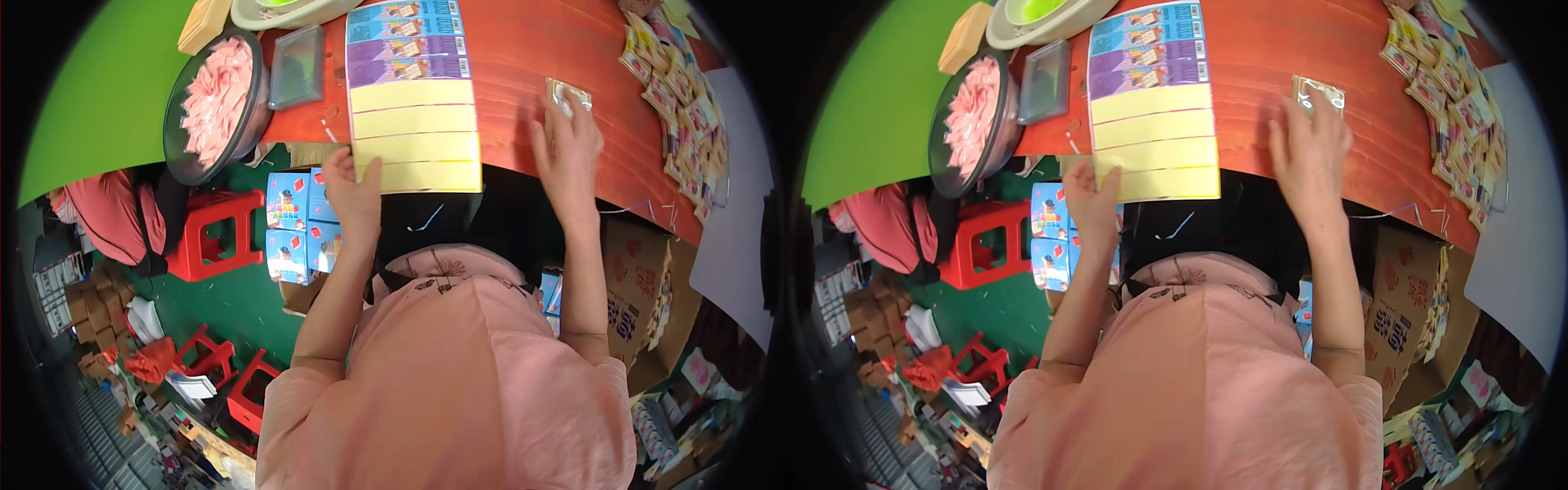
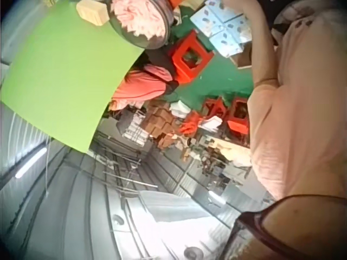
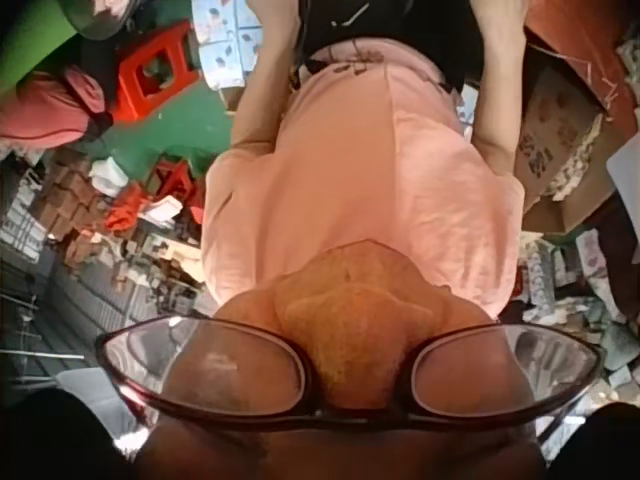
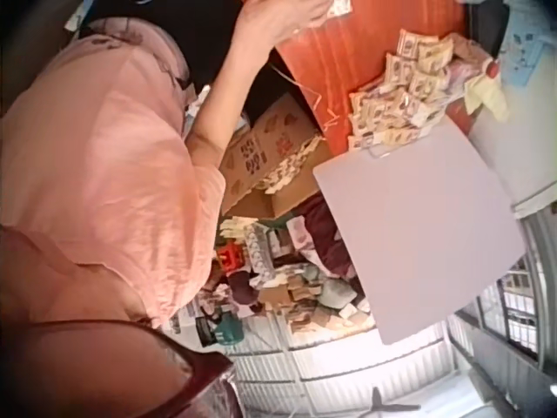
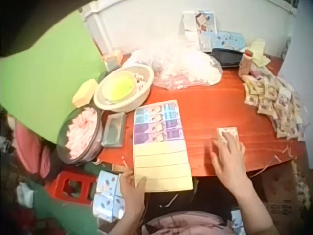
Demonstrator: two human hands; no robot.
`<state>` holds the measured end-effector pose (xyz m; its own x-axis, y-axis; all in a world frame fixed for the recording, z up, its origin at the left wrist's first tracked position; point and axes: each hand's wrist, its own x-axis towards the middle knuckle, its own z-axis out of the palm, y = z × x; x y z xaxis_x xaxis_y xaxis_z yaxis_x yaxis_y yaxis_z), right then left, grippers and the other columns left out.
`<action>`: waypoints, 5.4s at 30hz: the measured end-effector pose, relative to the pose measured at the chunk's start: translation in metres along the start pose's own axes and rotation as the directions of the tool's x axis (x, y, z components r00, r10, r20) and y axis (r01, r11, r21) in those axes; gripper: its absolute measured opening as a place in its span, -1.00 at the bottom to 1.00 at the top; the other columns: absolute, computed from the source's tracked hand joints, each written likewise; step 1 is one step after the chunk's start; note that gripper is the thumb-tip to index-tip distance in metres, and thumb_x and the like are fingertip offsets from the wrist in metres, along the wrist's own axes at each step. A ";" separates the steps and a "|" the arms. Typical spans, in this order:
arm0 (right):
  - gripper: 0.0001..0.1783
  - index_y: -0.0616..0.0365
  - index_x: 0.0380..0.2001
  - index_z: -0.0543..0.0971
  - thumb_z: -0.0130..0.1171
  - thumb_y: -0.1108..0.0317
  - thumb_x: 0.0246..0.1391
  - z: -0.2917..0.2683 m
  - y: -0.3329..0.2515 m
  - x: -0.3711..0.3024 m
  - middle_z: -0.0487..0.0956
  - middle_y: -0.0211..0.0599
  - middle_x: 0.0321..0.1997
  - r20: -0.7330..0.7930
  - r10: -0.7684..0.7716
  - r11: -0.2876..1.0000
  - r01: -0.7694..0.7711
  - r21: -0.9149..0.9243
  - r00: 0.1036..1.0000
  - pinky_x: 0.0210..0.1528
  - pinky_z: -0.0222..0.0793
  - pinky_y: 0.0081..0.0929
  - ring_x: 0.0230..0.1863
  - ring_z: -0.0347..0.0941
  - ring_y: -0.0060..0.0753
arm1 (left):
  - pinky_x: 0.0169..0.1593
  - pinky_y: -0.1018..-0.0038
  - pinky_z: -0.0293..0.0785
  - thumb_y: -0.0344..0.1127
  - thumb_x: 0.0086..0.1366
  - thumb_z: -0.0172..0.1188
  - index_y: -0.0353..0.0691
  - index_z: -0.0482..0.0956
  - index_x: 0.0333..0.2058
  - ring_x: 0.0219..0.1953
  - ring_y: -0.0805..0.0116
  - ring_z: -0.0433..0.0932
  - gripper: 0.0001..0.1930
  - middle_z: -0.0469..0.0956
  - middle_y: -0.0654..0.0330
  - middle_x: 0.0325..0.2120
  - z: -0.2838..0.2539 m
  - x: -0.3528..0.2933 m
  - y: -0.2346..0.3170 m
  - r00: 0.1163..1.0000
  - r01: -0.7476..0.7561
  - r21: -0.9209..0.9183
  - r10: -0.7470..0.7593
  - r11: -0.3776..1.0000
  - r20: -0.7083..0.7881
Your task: Peeling long decorative labels from a sheet and wrapping them around small trays containing marshmallow-like items.
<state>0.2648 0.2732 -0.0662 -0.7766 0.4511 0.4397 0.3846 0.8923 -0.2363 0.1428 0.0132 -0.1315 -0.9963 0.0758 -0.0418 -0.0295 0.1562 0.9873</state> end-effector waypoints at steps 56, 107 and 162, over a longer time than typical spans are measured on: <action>-0.81 0.25 -0.21 0.58 0.18 0.33 0.24 0.040 -0.073 0.044 0.56 -0.50 -0.30 0.314 0.456 0.028 -0.366 0.930 0.832 -0.23 0.41 -0.67 -0.30 0.46 -0.68 | -0.33 0.62 0.46 -0.44 0.21 0.28 -0.42 0.66 -0.25 -0.43 0.56 0.56 -0.83 0.64 0.23 -0.45 0.015 0.069 0.026 0.996 -0.056 0.007 0.055 0.998 0.068; -0.24 0.16 0.24 0.33 0.36 0.46 -0.09 -0.060 -0.001 -0.008 0.30 -0.15 0.25 -0.329 0.208 0.814 0.024 0.581 0.921 -0.16 0.42 -0.48 -0.02 0.42 -0.31 | -0.07 0.30 0.62 -0.15 0.55 -0.18 -0.37 0.42 0.06 -0.02 0.06 0.61 -0.61 0.54 -0.04 0.00 0.095 -0.022 0.155 0.659 0.547 -0.496 0.019 0.674 0.752; -0.73 0.22 -0.03 0.51 0.20 0.46 0.21 -0.089 0.090 -0.094 0.64 -0.37 -0.34 0.046 0.773 0.320 -0.451 0.833 0.633 -0.56 0.26 -0.74 -0.53 0.43 -0.70 | -0.31 0.59 0.41 -0.31 0.39 0.20 -0.23 0.64 -0.25 -0.33 0.54 0.54 -0.87 0.63 0.30 -0.36 0.114 -0.041 0.173 0.857 0.289 -0.564 0.053 0.774 0.512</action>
<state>0.4171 0.3125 -0.0515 -0.2174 0.9745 0.0557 0.0576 0.0697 -0.9959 0.1880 0.1497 0.0232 -0.8142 0.5773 -0.0617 -0.3561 -0.4126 0.8384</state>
